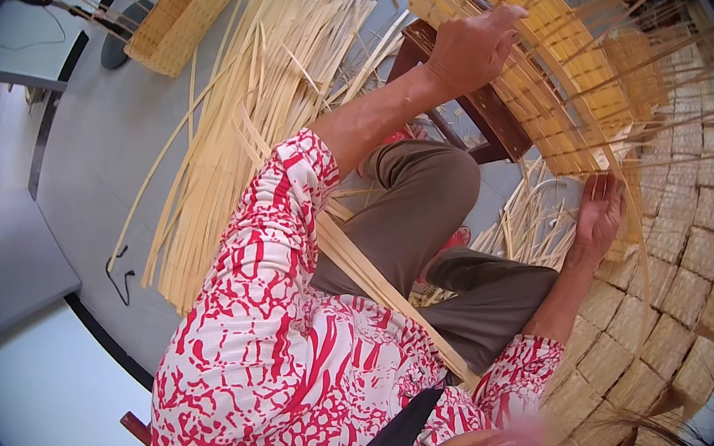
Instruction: The person weaves thin bamboo strips into a rectangular basket frame, interlacing them by hand to form a tight grid pattern. The basket gradually takes shape as the person continues to add and secure the strips.
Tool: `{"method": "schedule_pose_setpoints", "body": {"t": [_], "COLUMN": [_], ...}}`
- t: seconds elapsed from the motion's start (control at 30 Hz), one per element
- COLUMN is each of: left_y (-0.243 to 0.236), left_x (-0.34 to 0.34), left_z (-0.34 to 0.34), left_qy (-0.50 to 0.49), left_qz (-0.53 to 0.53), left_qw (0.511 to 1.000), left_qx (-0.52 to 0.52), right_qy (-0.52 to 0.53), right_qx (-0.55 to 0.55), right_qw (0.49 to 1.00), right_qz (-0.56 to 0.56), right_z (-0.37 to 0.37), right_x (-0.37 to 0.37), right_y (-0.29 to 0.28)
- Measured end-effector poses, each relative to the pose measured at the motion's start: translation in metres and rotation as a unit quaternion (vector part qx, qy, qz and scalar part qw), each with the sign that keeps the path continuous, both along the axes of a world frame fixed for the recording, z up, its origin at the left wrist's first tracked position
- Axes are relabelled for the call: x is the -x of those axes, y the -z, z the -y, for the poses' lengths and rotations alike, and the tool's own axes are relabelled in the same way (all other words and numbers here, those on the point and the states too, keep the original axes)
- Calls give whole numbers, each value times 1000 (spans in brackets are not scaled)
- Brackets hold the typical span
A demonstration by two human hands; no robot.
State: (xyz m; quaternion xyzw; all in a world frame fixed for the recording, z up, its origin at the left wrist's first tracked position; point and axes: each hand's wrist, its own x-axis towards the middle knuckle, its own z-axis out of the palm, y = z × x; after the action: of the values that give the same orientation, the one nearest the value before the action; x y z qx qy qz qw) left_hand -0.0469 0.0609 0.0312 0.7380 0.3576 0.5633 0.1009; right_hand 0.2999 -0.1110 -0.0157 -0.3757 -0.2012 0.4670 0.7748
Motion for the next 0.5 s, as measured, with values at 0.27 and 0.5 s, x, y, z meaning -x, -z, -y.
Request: {"method": "schedule_pose_setpoints", "body": {"t": [0.27, 0.5], "left_y": [-2, 13], "left_x": [7, 18], "left_z": [-36, -43], "left_qy": [8, 11], "left_qz": [-119, -118], "left_qw": [991, 990], "left_qx": [-56, -76], "right_qy": [-7, -53], "right_qx": [19, -2], "right_qw": [1000, 998], "right_qz": [1, -17], "right_z": [14, 11], "right_x": [1, 17], "right_y": [0, -12]}}
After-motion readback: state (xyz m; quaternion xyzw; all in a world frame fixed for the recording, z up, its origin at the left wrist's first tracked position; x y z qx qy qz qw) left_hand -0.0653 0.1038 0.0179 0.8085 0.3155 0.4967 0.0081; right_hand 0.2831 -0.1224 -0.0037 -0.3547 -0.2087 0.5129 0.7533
